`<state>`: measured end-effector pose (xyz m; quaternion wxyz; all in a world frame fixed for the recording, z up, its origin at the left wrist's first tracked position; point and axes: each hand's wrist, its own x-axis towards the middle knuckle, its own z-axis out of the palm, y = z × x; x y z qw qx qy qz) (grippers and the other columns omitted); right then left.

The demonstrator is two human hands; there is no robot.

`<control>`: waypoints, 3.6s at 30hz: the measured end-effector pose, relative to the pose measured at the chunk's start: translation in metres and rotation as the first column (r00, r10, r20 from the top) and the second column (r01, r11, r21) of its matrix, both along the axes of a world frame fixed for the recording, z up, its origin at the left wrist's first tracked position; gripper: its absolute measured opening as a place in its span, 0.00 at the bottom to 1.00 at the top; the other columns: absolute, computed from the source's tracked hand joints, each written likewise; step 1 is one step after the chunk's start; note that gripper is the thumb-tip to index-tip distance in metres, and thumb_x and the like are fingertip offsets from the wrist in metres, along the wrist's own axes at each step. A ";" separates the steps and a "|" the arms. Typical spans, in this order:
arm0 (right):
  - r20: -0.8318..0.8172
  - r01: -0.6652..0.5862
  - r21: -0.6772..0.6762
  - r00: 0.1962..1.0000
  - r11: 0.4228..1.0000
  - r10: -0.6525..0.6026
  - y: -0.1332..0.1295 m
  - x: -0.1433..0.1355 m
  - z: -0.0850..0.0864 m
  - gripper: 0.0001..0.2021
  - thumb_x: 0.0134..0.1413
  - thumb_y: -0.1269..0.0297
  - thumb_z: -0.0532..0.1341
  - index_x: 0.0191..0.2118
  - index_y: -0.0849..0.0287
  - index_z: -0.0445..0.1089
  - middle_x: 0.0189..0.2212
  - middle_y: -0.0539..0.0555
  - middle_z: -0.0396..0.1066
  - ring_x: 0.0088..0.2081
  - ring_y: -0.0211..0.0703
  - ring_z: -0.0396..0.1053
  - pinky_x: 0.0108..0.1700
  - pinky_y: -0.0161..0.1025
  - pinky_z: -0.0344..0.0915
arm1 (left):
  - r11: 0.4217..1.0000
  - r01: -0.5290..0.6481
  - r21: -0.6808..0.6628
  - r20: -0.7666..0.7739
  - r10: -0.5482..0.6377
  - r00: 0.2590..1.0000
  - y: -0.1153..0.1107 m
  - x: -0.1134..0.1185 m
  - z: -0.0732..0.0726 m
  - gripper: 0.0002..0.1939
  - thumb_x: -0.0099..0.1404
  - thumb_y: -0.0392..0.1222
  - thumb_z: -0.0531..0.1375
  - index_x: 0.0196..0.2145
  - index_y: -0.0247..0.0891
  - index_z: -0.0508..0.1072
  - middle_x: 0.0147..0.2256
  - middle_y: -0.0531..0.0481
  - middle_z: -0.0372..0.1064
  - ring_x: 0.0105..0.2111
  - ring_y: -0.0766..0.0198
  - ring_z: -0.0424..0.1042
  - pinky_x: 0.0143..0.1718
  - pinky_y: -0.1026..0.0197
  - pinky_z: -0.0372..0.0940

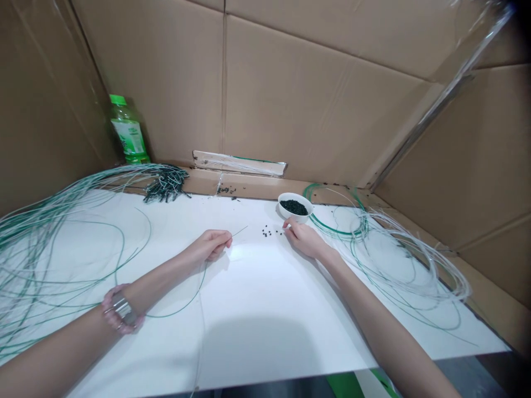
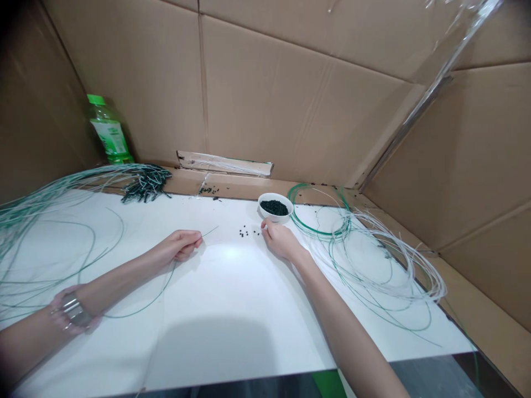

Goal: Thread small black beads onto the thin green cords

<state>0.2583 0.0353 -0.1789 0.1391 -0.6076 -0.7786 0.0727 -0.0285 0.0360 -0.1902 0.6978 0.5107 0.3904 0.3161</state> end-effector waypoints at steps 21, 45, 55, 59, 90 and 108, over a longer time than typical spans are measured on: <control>-0.075 -0.028 0.235 0.996 0.972 0.046 -0.001 0.003 0.001 0.10 0.58 0.61 0.57 0.41 0.63 0.68 0.42 0.55 0.68 0.45 0.43 0.67 0.48 0.47 0.65 | 1.000 0.018 0.007 -0.061 -0.018 0.998 0.001 0.000 0.000 0.26 0.45 0.62 0.63 0.20 0.35 0.60 0.12 0.65 0.38 0.13 0.79 0.36 0.15 0.69 0.30; -0.169 -0.061 -0.356 0.986 0.933 0.000 -0.004 0.048 0.025 0.11 0.59 0.60 0.57 0.36 0.65 0.68 0.30 0.50 0.69 0.29 0.33 0.68 0.32 0.35 0.68 | 1.000 0.026 0.004 -0.095 -0.025 0.995 0.004 -0.004 0.000 0.28 0.42 0.64 0.64 0.20 0.35 0.60 0.12 0.65 0.38 0.13 0.80 0.36 0.15 0.70 0.31; -0.218 -0.042 -0.309 0.975 0.950 -0.028 0.007 0.029 0.000 0.11 0.59 0.61 0.57 0.39 0.65 0.67 0.33 0.51 0.69 0.31 0.34 0.68 0.34 0.36 0.69 | 0.999 0.037 0.014 -0.089 -0.035 0.995 0.003 -0.005 -0.001 0.27 0.46 0.63 0.63 0.21 0.35 0.60 0.13 0.65 0.39 0.14 0.80 0.36 0.16 0.69 0.31; -0.271 -0.009 -0.144 0.962 0.990 -0.031 0.007 0.021 0.002 0.11 0.59 0.60 0.56 0.40 0.64 0.67 0.35 0.52 0.69 0.34 0.36 0.69 0.37 0.39 0.69 | 0.999 0.043 0.030 -0.092 -0.040 0.995 0.003 -0.006 -0.003 0.27 0.48 0.63 0.61 0.21 0.34 0.60 0.13 0.64 0.39 0.14 0.79 0.36 0.16 0.69 0.31; -0.164 -0.339 0.044 0.925 0.940 0.341 0.016 -0.028 -0.014 0.11 0.59 0.61 0.56 0.42 0.63 0.68 0.40 0.54 0.70 0.42 0.40 0.69 0.46 0.45 0.67 | 0.996 0.061 0.062 -0.047 -0.058 0.997 0.002 0.003 -0.007 0.24 0.50 0.62 0.58 0.21 0.36 0.61 0.13 0.64 0.38 0.14 0.76 0.35 0.17 0.65 0.30; -0.071 -0.295 0.013 0.953 0.955 0.295 0.015 -0.024 -0.015 0.11 0.59 0.61 0.56 0.43 0.63 0.67 0.40 0.54 0.69 0.40 0.40 0.69 0.43 0.44 0.68 | 0.990 0.090 0.109 -0.083 -0.081 0.993 0.002 0.002 -0.010 0.21 0.55 0.59 0.56 0.22 0.35 0.62 0.13 0.63 0.39 0.14 0.75 0.38 0.18 0.65 0.31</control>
